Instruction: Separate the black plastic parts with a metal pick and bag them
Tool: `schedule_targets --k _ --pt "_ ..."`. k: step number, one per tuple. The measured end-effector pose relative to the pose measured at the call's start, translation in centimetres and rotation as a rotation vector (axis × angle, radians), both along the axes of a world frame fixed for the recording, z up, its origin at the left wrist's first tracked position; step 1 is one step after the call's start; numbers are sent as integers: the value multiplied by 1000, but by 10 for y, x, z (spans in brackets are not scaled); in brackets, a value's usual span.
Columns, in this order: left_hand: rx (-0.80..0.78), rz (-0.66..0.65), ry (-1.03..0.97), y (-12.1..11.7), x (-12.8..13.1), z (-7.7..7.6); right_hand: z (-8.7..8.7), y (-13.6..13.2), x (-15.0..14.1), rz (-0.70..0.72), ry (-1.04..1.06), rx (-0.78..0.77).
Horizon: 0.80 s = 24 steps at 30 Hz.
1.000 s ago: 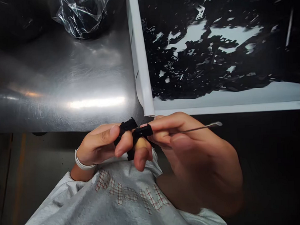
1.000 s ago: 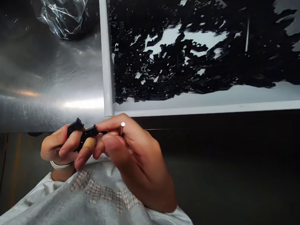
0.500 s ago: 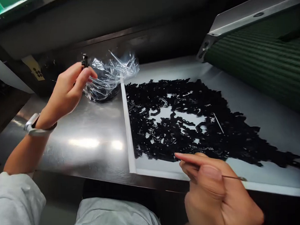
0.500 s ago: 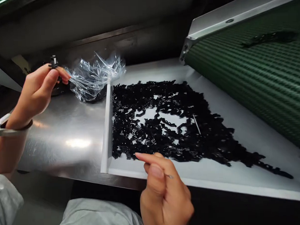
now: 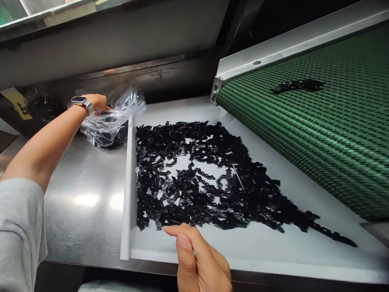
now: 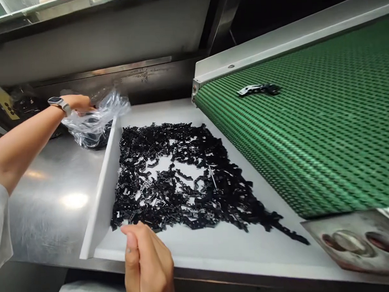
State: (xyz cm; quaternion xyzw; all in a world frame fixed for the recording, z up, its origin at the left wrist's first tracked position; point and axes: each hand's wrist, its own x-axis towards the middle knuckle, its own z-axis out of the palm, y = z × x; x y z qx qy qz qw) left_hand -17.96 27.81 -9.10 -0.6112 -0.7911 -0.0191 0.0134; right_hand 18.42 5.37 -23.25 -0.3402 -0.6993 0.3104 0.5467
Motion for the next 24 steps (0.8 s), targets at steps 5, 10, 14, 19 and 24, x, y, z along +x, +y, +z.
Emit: schedule_targets --k 5,10,14,19,24 --pt "-17 83 41 -24 -21 5 3 -7 -5 -8 51 -15" --pt "245 -120 141 -50 54 20 10 -14 -7 -41 130 -94" --pt "124 -479 154 -88 155 -2 10 -11 -8 -39 157 -120" --pt "-490 -778 320 -97 217 -63 4 -3 -3 39 113 21" --pt "-597 -762 273 -80 210 -83 7 -1 -1 20 72 69"
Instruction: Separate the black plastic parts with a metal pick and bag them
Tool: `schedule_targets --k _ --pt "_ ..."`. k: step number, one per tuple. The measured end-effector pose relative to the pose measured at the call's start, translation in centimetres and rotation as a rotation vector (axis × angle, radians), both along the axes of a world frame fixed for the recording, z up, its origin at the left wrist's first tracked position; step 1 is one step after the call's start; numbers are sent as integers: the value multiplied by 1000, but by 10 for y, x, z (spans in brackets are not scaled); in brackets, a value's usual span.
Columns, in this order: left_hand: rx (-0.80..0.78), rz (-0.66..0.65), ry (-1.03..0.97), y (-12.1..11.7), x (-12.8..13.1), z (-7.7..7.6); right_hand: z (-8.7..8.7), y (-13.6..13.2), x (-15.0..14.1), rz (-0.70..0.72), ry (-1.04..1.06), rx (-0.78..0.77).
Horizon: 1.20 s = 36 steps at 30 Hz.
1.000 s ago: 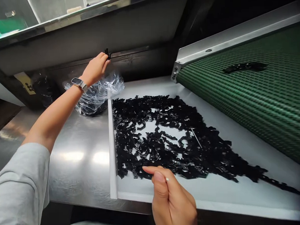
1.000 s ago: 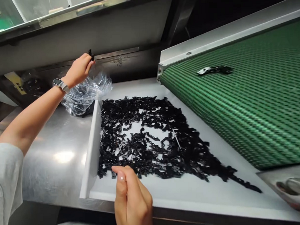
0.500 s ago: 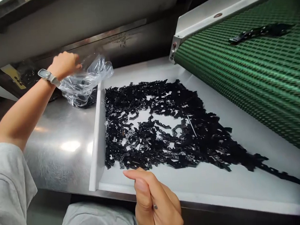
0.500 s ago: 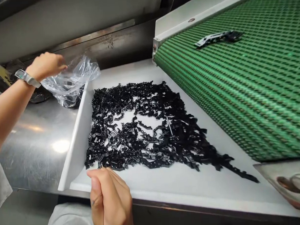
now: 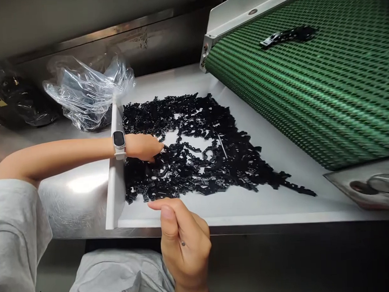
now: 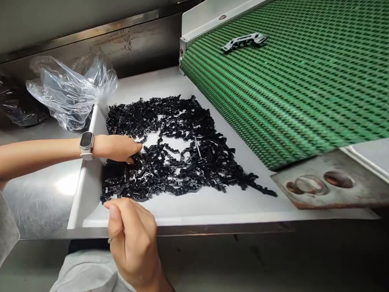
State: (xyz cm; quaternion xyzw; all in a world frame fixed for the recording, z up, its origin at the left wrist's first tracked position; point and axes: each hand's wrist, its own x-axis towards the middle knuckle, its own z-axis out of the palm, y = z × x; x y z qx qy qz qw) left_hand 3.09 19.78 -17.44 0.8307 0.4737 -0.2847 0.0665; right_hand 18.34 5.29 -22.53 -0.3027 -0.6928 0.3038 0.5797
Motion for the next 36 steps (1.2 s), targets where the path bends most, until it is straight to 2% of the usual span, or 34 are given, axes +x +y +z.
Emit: schedule_targets --k 6,13,16,21,24,28,32,36 --pt "-22 10 -61 -6 -10 13 1 -1 0 -19 -30 13" --pt "86 44 -264 2 -32 18 -1 1 -2 -52 -44 55" --pt "106 73 -427 0 -42 24 -1 2 -2 -76 -48 74" --pt "25 165 -823 -8 -60 32 -2 3 -2 -101 -64 79" --pt "-61 334 -1016 -16 -70 31 -3 4 -2 -113 -59 70" --pt "-172 616 -1320 -45 -70 30 0 8 -7 -127 -48 10" --pt "-300 700 -1583 -94 -57 33 7 12 -20 -112 -38 -85" --pt "-333 767 -1853 -140 -50 26 13 6 -31 42 -57 -89"
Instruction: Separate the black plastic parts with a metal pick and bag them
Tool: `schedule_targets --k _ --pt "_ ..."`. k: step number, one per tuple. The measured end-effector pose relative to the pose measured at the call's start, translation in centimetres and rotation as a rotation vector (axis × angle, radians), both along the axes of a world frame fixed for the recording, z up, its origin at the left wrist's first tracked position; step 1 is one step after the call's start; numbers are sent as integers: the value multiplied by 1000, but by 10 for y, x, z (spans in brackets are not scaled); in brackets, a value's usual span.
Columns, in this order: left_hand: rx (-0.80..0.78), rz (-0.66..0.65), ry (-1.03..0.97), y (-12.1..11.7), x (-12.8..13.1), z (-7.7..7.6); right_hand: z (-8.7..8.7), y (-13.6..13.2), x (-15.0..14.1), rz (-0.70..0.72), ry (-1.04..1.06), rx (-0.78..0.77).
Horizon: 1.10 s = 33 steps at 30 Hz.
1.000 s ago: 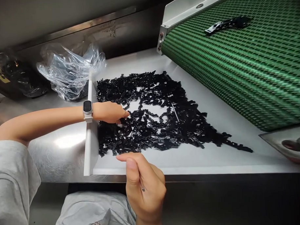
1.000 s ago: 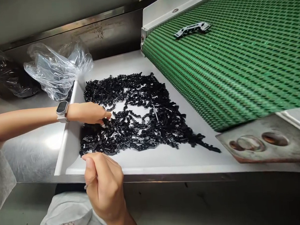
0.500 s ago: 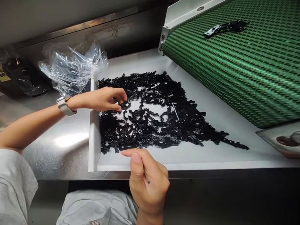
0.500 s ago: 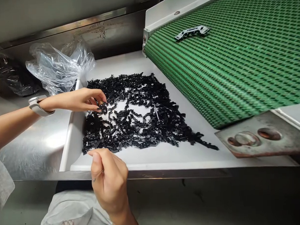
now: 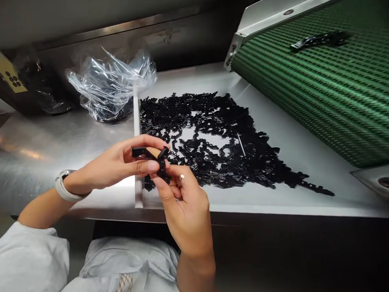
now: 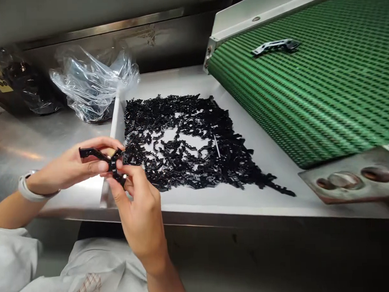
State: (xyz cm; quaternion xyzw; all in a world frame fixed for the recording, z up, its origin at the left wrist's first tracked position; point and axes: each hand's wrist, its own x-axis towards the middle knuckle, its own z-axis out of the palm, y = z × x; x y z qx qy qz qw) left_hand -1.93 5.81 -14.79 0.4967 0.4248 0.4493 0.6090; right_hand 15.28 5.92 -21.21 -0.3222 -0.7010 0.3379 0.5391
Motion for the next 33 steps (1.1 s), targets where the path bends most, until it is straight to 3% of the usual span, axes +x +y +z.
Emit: schedule_targets --k 3,6,8,11,14,17,21,29,33 --pt "22 89 -109 -24 -1 -15 3 -10 -2 71 -5 55" --pt "172 199 -75 -41 -2 -33 5 -20 -2 61 -48 101" --pt "400 364 117 -50 -1 -46 6 -26 -2 19 -67 95" --pt "833 666 611 -60 -1 -62 7 -35 -4 40 -69 25" --pt "1065 803 916 -67 -1 -70 6 -44 -9 77 -53 -49" --pt "1110 802 1008 -73 -1 -68 6 -52 -13 45 -39 -64" --pt "1102 787 1051 -83 1 -65 8 -62 -21 110 -61 -70" --pt "1076 844 1098 -91 5 -82 4 -69 -29 142 -96 -63" --pt "981 778 1041 -92 5 -86 3 -70 -33 154 -141 -26"
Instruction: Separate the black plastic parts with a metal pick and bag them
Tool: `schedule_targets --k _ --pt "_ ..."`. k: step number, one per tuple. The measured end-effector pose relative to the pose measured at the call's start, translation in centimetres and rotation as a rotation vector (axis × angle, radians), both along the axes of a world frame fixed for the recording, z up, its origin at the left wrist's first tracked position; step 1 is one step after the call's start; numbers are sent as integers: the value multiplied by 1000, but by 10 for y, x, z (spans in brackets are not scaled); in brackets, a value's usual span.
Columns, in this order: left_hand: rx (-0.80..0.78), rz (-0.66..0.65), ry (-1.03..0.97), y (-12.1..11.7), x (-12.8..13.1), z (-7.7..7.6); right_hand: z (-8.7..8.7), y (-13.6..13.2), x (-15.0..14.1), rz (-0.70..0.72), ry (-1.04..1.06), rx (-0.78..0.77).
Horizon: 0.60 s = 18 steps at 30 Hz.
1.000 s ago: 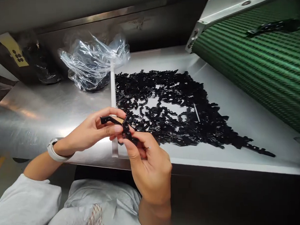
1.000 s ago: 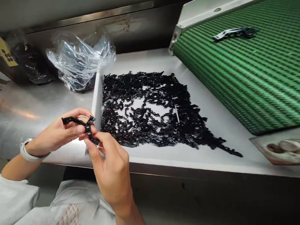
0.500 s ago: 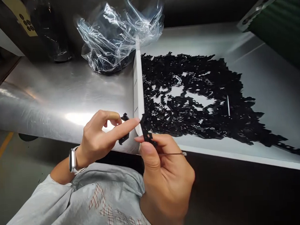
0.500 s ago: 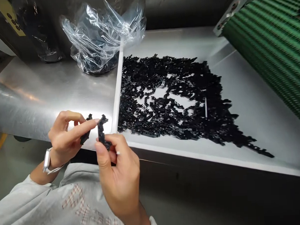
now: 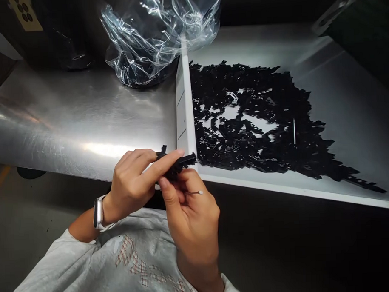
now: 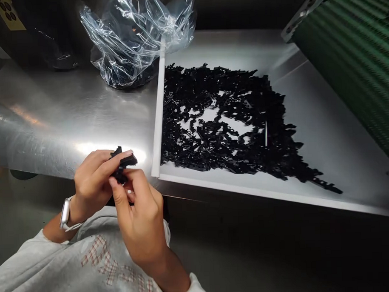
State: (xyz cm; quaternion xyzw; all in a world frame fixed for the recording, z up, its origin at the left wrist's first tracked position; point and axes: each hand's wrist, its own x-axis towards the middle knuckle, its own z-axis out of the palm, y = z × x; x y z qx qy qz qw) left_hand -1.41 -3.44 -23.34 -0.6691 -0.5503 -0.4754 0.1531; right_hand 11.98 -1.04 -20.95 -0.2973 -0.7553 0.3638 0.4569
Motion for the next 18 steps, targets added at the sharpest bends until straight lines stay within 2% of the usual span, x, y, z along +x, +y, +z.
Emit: schedule_targets --k 4,8,12,18 --pt "-153 -167 -231 -6 0 1 0 0 -3 -30 -38 61" --pt "-271 -301 -657 -16 4 3 0 2 -2 -94 -69 139" --pt "-422 -354 -1064 -23 8 6 -5 2 -2 -120 -108 246" --pt "-499 -473 -1230 -22 6 9 -7 1 2 -49 -252 402"
